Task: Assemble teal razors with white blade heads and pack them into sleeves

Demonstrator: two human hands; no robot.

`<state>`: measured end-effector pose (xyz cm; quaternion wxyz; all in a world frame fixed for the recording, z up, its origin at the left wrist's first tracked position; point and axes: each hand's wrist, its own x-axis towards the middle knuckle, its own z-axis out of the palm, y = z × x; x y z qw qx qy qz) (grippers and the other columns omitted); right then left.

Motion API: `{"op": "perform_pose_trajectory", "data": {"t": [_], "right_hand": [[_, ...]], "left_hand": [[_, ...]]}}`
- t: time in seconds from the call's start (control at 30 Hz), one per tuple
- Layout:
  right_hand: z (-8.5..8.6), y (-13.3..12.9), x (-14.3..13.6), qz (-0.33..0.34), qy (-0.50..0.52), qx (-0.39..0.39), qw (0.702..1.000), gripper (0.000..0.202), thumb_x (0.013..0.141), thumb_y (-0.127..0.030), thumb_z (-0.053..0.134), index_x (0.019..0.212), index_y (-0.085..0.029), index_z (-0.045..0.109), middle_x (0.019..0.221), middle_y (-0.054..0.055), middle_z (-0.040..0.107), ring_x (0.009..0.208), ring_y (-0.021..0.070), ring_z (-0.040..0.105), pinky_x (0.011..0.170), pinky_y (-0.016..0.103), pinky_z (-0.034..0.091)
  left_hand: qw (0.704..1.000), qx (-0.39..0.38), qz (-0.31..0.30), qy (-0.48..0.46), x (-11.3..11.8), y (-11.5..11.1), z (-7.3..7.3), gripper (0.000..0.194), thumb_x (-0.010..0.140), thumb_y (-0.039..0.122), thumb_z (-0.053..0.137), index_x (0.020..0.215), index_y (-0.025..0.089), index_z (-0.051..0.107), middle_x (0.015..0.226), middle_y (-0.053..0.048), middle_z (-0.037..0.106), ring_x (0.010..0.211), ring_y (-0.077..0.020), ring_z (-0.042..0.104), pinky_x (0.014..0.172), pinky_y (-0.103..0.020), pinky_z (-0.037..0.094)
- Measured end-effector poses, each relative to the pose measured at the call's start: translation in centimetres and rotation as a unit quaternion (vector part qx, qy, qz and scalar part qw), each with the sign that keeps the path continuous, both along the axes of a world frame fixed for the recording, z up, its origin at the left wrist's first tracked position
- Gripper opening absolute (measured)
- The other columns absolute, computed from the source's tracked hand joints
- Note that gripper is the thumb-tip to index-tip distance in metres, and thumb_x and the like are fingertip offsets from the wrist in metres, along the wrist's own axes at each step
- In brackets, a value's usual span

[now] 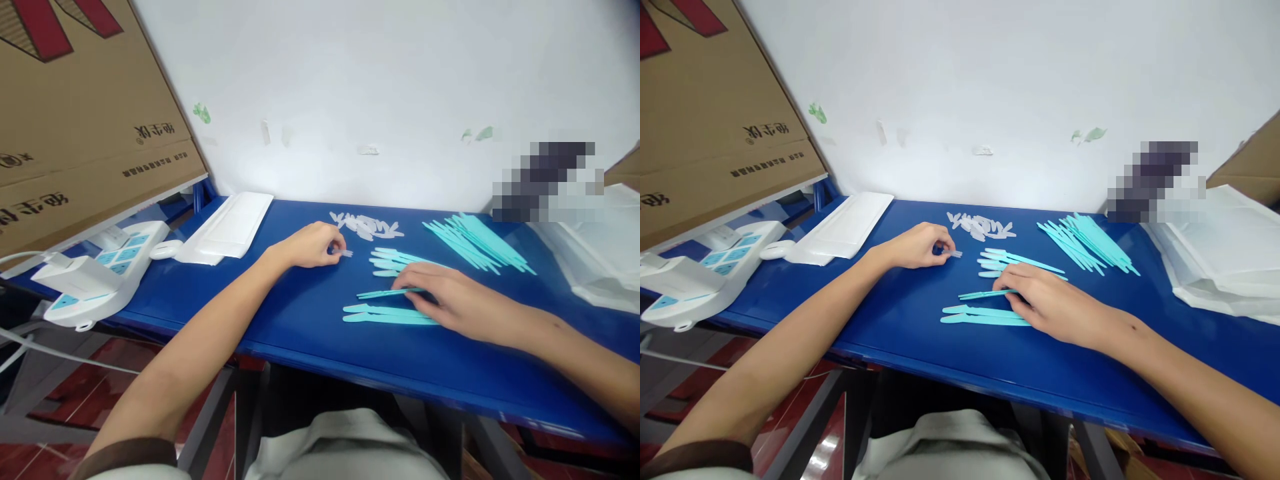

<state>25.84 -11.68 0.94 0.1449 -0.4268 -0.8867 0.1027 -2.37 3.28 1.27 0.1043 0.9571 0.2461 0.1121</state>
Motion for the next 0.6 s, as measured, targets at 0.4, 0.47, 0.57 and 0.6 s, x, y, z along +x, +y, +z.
{"op": "perform_pose_trajectory", "data": {"t": [0.4, 0.47, 0.57, 0.6], "right_hand": [[0.0, 0.9, 0.7, -0.074, 0.124, 0.03, 0.989, 0.031, 0.104, -0.036, 0.047, 0.109, -0.025, 0.075, 0.107, 0.009, 0.073, 0.086, 0.0217, 0.07, 0.062, 0.031, 0.051], [0.0, 1.0, 0.7, -0.099, 0.121, 0.017, 0.988, 0.031, 0.102, -0.036, 0.049, 0.106, -0.024, 0.077, 0.104, 0.009, 0.074, 0.081, 0.021, 0.069, 0.056, 0.03, 0.048], [0.1, 1.0, 0.7, -0.125, 0.104, 0.012, 0.987, 0.028, 0.098, -0.036, 0.052, 0.102, -0.023, 0.076, 0.101, 0.009, 0.075, 0.077, 0.0213, 0.069, 0.058, 0.032, 0.049], [0.1, 1.0, 0.7, -0.127, 0.1, 0.013, 0.987, 0.026, 0.097, -0.036, 0.053, 0.1, -0.023, 0.075, 0.1, 0.008, 0.076, 0.077, 0.0215, 0.069, 0.059, 0.032, 0.05]], "left_hand": [[0.993, -0.104, -0.055, -0.025, 0.6, -1.3, 0.6, 0.016, 0.086, 0.02, 0.072, 0.097, 0.019, 0.084, 0.097, -0.004, 0.079, 0.078, -0.0136, 0.066, 0.075, -0.026, 0.05], [0.993, -0.103, -0.056, -0.028, 0.7, -1.5, 0.6, 0.015, 0.086, 0.02, 0.072, 0.096, 0.019, 0.084, 0.096, -0.004, 0.079, 0.078, -0.0134, 0.066, 0.075, -0.026, 0.05], [0.992, -0.109, -0.064, -0.029, 0.9, -1.8, 0.7, 0.016, 0.087, 0.021, 0.072, 0.097, 0.019, 0.084, 0.097, -0.004, 0.08, 0.079, -0.0139, 0.067, 0.076, -0.026, 0.051], [0.991, -0.112, -0.066, -0.029, 0.9, -1.9, 0.8, 0.016, 0.088, 0.021, 0.071, 0.098, 0.019, 0.084, 0.097, -0.005, 0.08, 0.08, -0.0142, 0.067, 0.077, -0.026, 0.051]]}}
